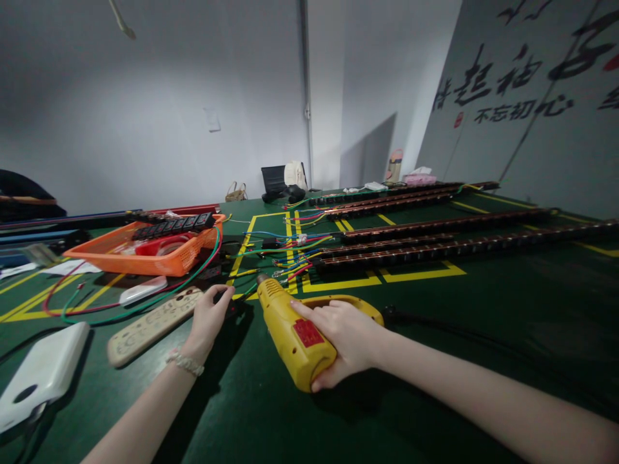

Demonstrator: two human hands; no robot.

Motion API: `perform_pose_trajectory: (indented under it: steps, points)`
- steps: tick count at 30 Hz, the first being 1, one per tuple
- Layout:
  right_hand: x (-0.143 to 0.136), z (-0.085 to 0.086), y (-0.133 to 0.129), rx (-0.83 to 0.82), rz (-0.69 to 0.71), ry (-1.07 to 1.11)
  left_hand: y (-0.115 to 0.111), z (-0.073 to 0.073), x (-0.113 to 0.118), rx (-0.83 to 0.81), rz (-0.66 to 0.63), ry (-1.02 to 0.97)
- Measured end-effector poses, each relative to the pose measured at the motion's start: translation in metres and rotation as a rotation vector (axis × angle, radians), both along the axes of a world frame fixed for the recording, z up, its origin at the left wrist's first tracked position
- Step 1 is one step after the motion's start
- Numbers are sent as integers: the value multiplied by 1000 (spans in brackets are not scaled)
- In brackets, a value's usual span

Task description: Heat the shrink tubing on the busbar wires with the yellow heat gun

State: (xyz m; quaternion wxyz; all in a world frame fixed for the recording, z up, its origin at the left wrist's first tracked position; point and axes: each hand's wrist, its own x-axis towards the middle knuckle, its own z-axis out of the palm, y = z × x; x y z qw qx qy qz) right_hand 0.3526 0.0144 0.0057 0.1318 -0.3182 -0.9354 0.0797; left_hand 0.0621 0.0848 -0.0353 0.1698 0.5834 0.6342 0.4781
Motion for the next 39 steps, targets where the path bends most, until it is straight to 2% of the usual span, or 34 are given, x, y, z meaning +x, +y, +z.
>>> perform_pose_trajectory:
  steps: [15,22,30,39]
  points:
    - [-16,-5,-24,-23,124,43,-1,2,5,4,-78,22]
    - [-15,-8,-21,-17,128,40,-2,5,7,-1,-89,25]
    - [-15,-2,-21,-15,124,29,0,1,3,9,-87,49]
    - [-7,0,-6,-1,68,4,-1,1,3,-7,-69,51]
